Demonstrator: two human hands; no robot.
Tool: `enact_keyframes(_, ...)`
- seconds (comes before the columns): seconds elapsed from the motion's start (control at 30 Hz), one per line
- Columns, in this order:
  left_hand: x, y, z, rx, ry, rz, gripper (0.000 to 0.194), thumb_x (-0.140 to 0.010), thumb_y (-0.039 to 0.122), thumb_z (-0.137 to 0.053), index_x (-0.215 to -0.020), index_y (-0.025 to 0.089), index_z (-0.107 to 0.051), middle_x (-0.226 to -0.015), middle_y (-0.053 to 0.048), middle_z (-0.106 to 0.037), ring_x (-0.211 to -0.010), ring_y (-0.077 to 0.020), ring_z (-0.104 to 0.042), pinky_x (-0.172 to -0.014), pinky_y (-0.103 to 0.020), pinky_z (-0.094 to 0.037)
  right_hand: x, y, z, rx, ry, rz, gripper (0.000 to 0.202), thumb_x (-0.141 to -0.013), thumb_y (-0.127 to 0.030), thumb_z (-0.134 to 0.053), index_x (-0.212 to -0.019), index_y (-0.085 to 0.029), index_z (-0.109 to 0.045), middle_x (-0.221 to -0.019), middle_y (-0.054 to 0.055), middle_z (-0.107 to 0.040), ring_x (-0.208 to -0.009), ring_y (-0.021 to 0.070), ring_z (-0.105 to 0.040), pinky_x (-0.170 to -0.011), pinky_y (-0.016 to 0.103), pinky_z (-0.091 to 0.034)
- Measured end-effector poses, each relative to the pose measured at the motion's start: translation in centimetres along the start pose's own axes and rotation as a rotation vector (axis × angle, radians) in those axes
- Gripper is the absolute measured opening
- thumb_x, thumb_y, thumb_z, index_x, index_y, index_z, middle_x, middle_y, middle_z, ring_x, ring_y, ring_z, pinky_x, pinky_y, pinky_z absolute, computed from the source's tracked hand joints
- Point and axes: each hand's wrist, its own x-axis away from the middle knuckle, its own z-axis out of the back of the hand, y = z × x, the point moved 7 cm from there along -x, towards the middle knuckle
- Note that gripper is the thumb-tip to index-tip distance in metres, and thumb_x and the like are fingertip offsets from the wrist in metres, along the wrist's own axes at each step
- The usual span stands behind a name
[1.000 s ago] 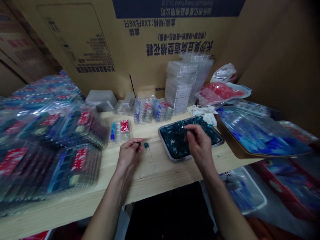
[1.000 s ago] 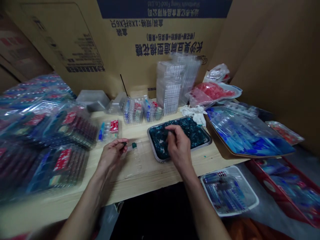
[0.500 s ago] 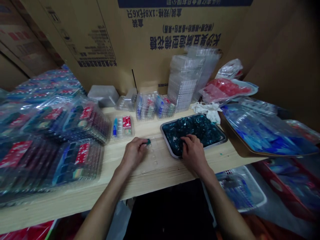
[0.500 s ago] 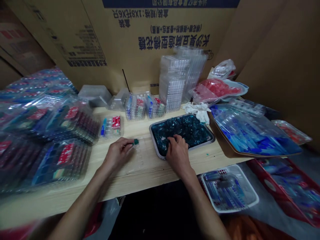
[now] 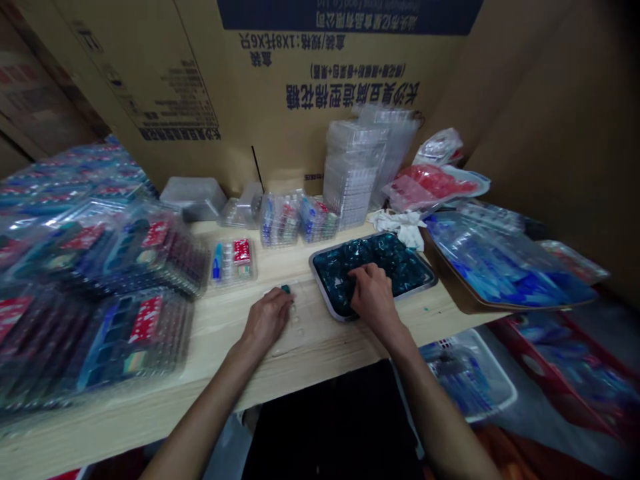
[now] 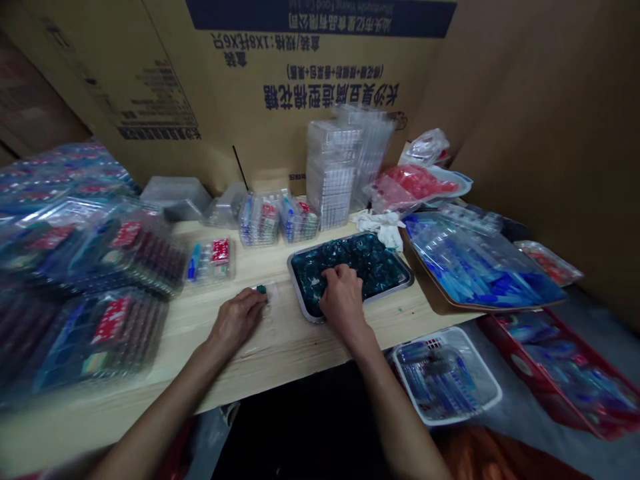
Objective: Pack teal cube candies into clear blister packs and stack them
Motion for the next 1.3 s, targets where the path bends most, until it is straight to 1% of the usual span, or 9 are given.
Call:
enact_keyframes(0.2, 0.6, 0.9, 2.0, -0.040, 0.055, 0.066, 0.030, -0.087, 0.016, -0.050, -0.111, 0.022, -0.067, -0.111, -0.006, -0.063, -0.082, -0.0150, -0.065, -0.072, -0.026, -0.053, -3.7, -1.0, -1.0, 0.185, -0.065, 0.054, 0.031, -0.086, -0.015, -0.048, -0.114, -0.019, -0.062, -0.108, 0.015, -0.057, -0.102, 0.0316, -0.052, -0.081, 0.041, -0.033)
enact_keyframes(0.33, -2.9, 3.5, 2.2, 0.046, 0.113, 0.080, 0.030, -0.091, 0.018, -0.046, -0.116, 0.021, -0.063, -0.106, -0.006, -0.062, -0.089, -0.0169, -0.064, -0.077, -0.028, -0.052, -5.5, -1.7, -2.8, 0.247, -0.075, 0.102, 0.030, -0.082, -0.015, -0.052, -0.111, -0.016, -0.060, -0.107, 0.017, -0.057, -0.100, 0.0329, -0.052, -0.080, 0.041, -0.032)
enact_keyframes(0.5, -9.4, 5.4, -2.2, 0.098, -0.023, 0.162, 0.022, -0.087, 0.012, -0.049, -0.093, 0.020, -0.069, -0.094, -0.007, -0.063, -0.088, -0.0199, -0.062, -0.084, -0.032, -0.049, -5.7, -1.3, -2.9, 0.194, -0.034, 0.125, 0.021, -0.084, -0.018, -0.052, -0.104, -0.015, -0.059, -0.106, 0.016, -0.058, -0.100, 0.0307, -0.052, -0.081, 0.040, -0.032)
enact_keyframes(0.57, -11.0, 5.3, -3.8, 0.144, -0.060, 0.218, 0.017, -0.080, 0.009, -0.056, -0.085, 0.019, -0.069, -0.095, -0.008, -0.063, -0.091, -0.0223, -0.062, -0.085, -0.035, -0.049, -5.5, -0.5, -2.5, 0.138, -0.016, 0.107, 0.016, -0.087, -0.019, -0.050, -0.101, -0.016, -0.059, -0.105, 0.014, -0.059, -0.099, 0.0290, -0.053, -0.082, 0.039, -0.033)
enact_keyframes(0.67, -11.9, 5.3, -4.7, 0.225, -0.055, 0.223, 0.015, -0.073, 0.005, -0.060, -0.073, 0.018, -0.066, -0.090, -0.007, -0.062, -0.091, -0.0229, -0.062, -0.085, -0.035, -0.049, -5.0, 1.0, -1.5, -0.004, 0.053, 0.072, 0.011, -0.087, -0.019, -0.049, -0.094, -0.018, -0.058, -0.102, 0.011, -0.061, -0.097, 0.0264, -0.055, -0.080, 0.036, -0.035)
enact_keyframes(0.9, -10.8, 4.6, -4.3, 0.572, -0.010, 0.276, 0.007, -0.081, 0.017, -0.059, -0.086, 0.017, -0.063, -0.077, -0.001, -0.065, -0.071, -0.0142, -0.065, -0.067, -0.026, -0.053, -4.0, 2.5, 0.1, -0.594, 0.126, 0.034, 0.003, -0.082, -0.025, -0.049, -0.081, -0.023, -0.049, -0.067, -0.002, -0.058, -0.060, 0.0156, -0.055, -0.059, 0.025, -0.039)
enact_keyframes(1.03, -9.0, 4.2, -4.4, 1.283, -0.084, 0.523, 0.016, -0.077, 0.020, -0.071, -0.091, 0.013, -0.067, -0.079, -0.003, -0.070, -0.075, -0.0147, -0.070, -0.074, -0.025, -0.056, -3.4, 2.1, 0.5, -0.671, 0.137, 0.003, 0.005, -0.079, -0.027, -0.052, -0.079, -0.024, -0.049, -0.066, -0.002, -0.058, -0.060, 0.0162, -0.056, -0.058, 0.026, -0.040)
enact_keyframes(1.1, -7.8, 4.3, -3.8, 1.523, -0.120, 0.604, 0.025, -0.072, 0.014, -0.077, -0.095, 0.010, -0.070, -0.087, -0.007, -0.073, -0.082, -0.0150, -0.072, -0.080, -0.023, -0.056, -2.8, 1.5, 0.2, -0.753, 0.119, 0.004, 0.006, -0.079, -0.028, -0.053, -0.079, -0.024, -0.049, -0.068, -0.001, -0.060, -0.063, 0.0164, -0.058, -0.060, 0.026, -0.042)
enact_keyframes(1.3, -4.5, 3.4, -0.8, 1.654, -0.047, 0.638, 0.029, -0.070, 0.008, -0.080, -0.098, 0.011, -0.072, -0.088, -0.008, -0.076, -0.079, -0.0130, -0.072, -0.083, -0.022, -0.057, -0.2, -1.9, -1.7, -0.964, 0.007, 0.045, 0.009, -0.081, -0.031, -0.053, -0.082, -0.023, -0.049, -0.074, -0.001, -0.060, -0.066, 0.0157, -0.059, -0.062, 0.026, -0.045)
